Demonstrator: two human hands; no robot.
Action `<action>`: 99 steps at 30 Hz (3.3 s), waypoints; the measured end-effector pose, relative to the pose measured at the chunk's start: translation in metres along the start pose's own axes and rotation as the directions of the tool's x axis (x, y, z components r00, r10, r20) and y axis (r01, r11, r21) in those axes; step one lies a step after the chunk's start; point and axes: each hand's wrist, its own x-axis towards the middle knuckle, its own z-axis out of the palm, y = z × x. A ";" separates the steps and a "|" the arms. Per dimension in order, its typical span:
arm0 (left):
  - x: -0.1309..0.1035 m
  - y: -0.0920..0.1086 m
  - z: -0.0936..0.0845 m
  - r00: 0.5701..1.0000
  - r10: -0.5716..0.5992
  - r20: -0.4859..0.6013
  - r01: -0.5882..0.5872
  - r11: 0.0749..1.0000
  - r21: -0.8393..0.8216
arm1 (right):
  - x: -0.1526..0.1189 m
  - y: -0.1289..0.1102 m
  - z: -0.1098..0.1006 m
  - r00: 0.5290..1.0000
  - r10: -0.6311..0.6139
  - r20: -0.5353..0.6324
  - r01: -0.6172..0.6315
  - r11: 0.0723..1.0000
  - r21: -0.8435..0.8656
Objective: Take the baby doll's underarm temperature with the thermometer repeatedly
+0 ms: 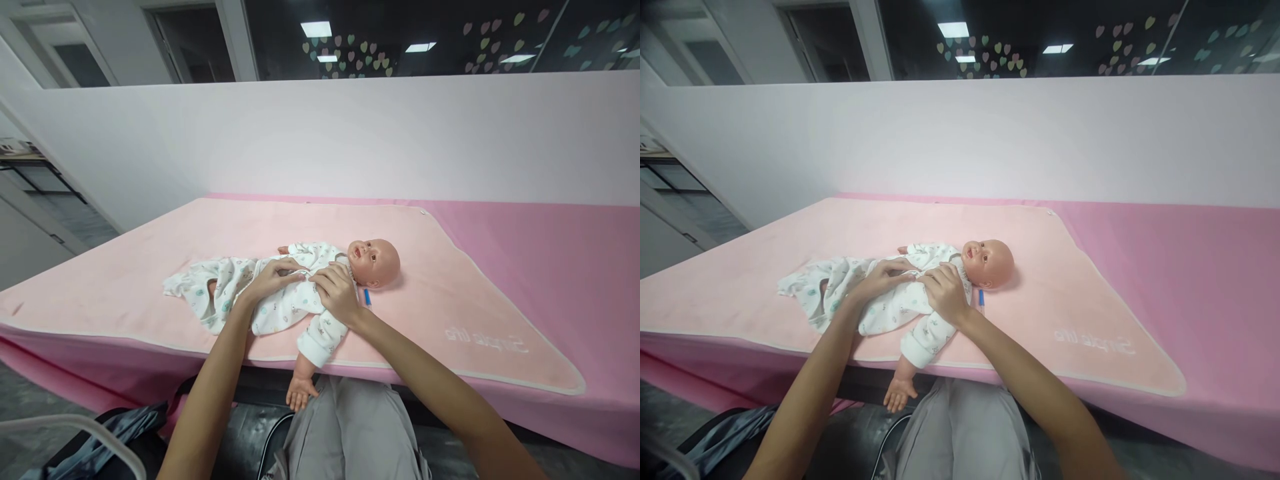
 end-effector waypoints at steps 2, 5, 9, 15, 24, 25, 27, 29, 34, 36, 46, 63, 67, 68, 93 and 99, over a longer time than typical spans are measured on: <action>0.000 -0.001 0.000 1.000 -0.003 0.003 0.003 1.000 -0.011 | 0.000 0.000 0.000 1.000 -0.007 -0.004 0.007 1.000 0.007; 0.000 -0.002 0.000 1.000 0.014 0.009 -0.014 1.000 -0.012 | 0.000 -0.001 -0.001 0.999 -0.020 -0.041 0.021 1.000 0.023; 0.001 -0.003 -0.001 0.999 0.033 0.028 -0.033 0.999 -0.003 | 0.000 -0.003 -0.002 0.996 -0.028 -0.080 0.030 0.999 0.022; 0.001 -0.002 0.000 0.999 0.035 0.003 -0.035 0.999 0.042 | -0.002 -0.002 -0.001 0.998 -0.029 -0.049 0.030 1.000 0.005; 0.000 -0.001 0.002 0.998 0.016 -0.057 -0.011 0.996 0.093 | -0.001 -0.003 -0.004 0.988 -0.081 -0.134 0.085 0.996 0.026; 0.000 -0.001 0.002 0.998 0.013 -0.065 -0.006 0.995 0.097 | -0.001 -0.003 -0.004 0.988 -0.077 -0.137 0.081 0.996 0.025; 0.000 0.001 0.001 0.998 0.006 -0.059 -0.001 0.996 0.091 | -0.002 -0.001 -0.003 0.988 -0.054 -0.143 0.058 0.998 0.024; -0.002 0.002 -0.001 1.000 -0.005 -0.023 0.007 0.997 0.076 | -0.003 0.000 -0.001 0.988 -0.015 -0.151 0.019 0.999 0.028; -0.011 -0.001 -0.008 0.998 -0.044 0.054 0.040 0.997 0.061 | -0.004 0.001 0.000 0.983 0.092 -0.159 -0.089 0.996 0.028; -0.014 -0.003 -0.011 0.997 -0.047 0.059 0.043 0.997 0.072 | -0.003 0.001 0.000 0.981 0.100 -0.168 -0.095 0.995 0.038; -0.034 0.001 -0.016 0.996 -0.074 0.040 0.070 0.992 0.101 | -0.001 0.001 0.000 0.974 0.054 -0.219 -0.038 0.996 0.076; -0.058 0.001 -0.005 0.952 -0.146 -0.269 0.184 0.976 0.121 | -0.002 0.001 0.000 0.983 0.025 -0.184 -0.010 0.997 0.081; -0.057 -0.002 -0.002 0.936 -0.148 -0.320 0.202 0.969 0.141 | -0.001 0.000 0.000 0.985 0.019 -0.174 -0.006 0.997 0.078; -0.056 -0.003 -0.002 0.932 -0.149 -0.330 0.207 0.967 0.147 | -0.001 0.000 -0.001 0.985 0.020 -0.171 -0.006 0.997 0.078; -0.056 0.000 -0.003 0.941 -0.150 -0.303 0.190 0.976 0.108 | -0.002 0.001 0.000 0.986 0.078 -0.148 -0.063 0.993 0.102; -0.055 0.002 -0.001 0.923 -0.163 -0.349 0.212 0.972 0.105 | -0.003 0.001 0.000 0.984 0.065 -0.168 -0.048 0.993 0.104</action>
